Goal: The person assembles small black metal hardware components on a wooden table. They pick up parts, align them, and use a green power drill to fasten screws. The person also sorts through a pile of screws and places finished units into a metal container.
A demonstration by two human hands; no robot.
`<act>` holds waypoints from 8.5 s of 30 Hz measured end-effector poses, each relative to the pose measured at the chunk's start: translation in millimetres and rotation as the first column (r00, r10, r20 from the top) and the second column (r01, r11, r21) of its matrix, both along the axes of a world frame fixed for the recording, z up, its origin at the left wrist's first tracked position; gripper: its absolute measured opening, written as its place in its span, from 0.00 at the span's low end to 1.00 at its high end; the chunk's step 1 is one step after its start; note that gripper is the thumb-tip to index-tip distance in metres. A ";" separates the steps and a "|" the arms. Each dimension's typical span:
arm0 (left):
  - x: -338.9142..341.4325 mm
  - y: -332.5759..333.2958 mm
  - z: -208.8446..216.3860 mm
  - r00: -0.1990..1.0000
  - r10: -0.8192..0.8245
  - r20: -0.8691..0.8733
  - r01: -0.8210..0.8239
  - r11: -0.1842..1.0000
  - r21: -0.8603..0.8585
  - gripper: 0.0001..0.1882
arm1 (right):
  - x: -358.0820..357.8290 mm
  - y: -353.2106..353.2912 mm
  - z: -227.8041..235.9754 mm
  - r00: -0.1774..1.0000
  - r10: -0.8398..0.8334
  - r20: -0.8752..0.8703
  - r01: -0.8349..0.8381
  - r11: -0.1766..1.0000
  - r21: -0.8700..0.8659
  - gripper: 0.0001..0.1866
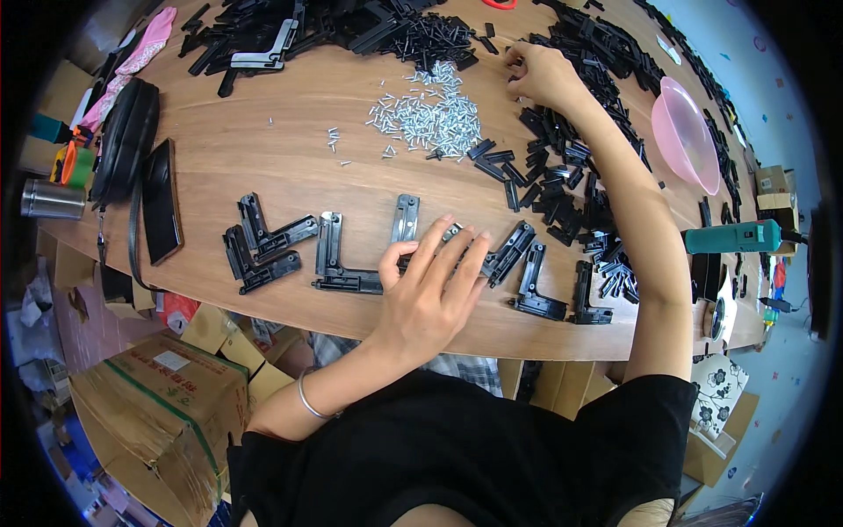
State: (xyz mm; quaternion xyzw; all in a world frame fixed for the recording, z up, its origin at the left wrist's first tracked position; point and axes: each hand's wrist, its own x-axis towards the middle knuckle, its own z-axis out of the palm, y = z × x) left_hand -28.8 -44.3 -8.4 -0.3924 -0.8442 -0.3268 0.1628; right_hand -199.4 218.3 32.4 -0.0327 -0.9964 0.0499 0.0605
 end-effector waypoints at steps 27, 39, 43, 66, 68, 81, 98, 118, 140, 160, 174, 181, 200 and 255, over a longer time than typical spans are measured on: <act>-1.7 -0.2 -0.2 1.000 -0.002 0.008 0.002 1.000 -0.002 0.24 | -22.4 51.1 -9.4 0.998 0.061 0.031 -0.022 0.711 -0.703 0.10; -1.6 0.3 -0.1 1.000 0.022 -0.006 -0.022 1.000 0.008 0.21 | -83.5 15.8 -18.7 0.945 -0.163 -0.285 0.122 0.980 -0.156 0.11; -1.5 0.9 -0.9 1.000 0.029 0.007 -0.029 0.999 0.022 0.20 | -79.0 4.7 -3.6 0.962 -0.148 -0.228 0.143 0.989 -0.040 0.11; -1.7 1.1 1.7 0.998 0.053 -0.026 -0.054 0.998 -0.028 0.19 | 5.2 21.9 -12.1 0.856 0.194 -0.480 -0.225 0.974 -0.007 0.08; -2.3 1.8 1.8 0.998 0.055 -0.030 -0.056 0.998 -0.041 0.19 | 20.1 21.4 -17.5 0.962 0.086 -0.260 -0.072 0.995 0.063 0.12; -1.5 1.8 5.3 0.999 0.038 -0.030 -0.040 0.995 -0.093 0.19 | 99.5 -7.4 -12.1 0.894 0.321 -0.312 -0.431 0.805 -0.408 0.17; -3.4 3.4 1.0 0.998 0.032 -0.057 -0.035 0.998 -0.051 0.23 | 16.6 69.9 5.8 0.956 -0.121 -0.266 0.128 0.992 0.012 0.18; 0.0 -6.4 1.6 0.998 0.051 0.025 -0.049 0.996 -0.076 0.29 | 221.8 -84.8 7.8 0.908 0.180 -0.378 -0.316 0.886 -0.338 0.10; 0.9 5.8 8.9 0.997 -0.070 -0.022 0.067 0.992 -0.105 0.16 | 237.7 -55.0 5.8 0.921 -0.031 -0.388 -0.115 0.930 -0.348 0.08; -8.8 24.4 17.9 0.989 -0.125 0.073 0.128 0.991 -0.045 0.15 | 271.5 -62.2 14.6 0.918 0.101 -0.385 -0.262 0.881 -0.395 0.08; -9.3 8.2 12.1 0.992 -0.110 0.057 0.118 0.978 -0.171 0.16 | 294.7 -61.2 -11.0 0.904 0.250 -0.346 -0.381 0.839 -0.389 0.11; -10.1 3.7 16.1 0.987 -0.094 0.130 0.114 0.981 -0.156 0.29 | 271.1 -58.4 1.9 0.931 0.072 -0.358 -0.221 0.892 -0.395 0.09; -7.8 5.0 12.2 0.980 -0.107 0.165 0.127 0.985 -0.113 0.33 | 238.9 -84.6 -11.6 0.892 0.264 -0.367 -0.380 0.877 -0.294 0.12; -5.5 -46.8 -3.4 0.994 0.110 -0.025 -0.112 0.990 -0.082 0.30 | 222.2 -142.0 -9.5 0.912 0.204 -0.356 -0.354 0.830 -0.432 0.10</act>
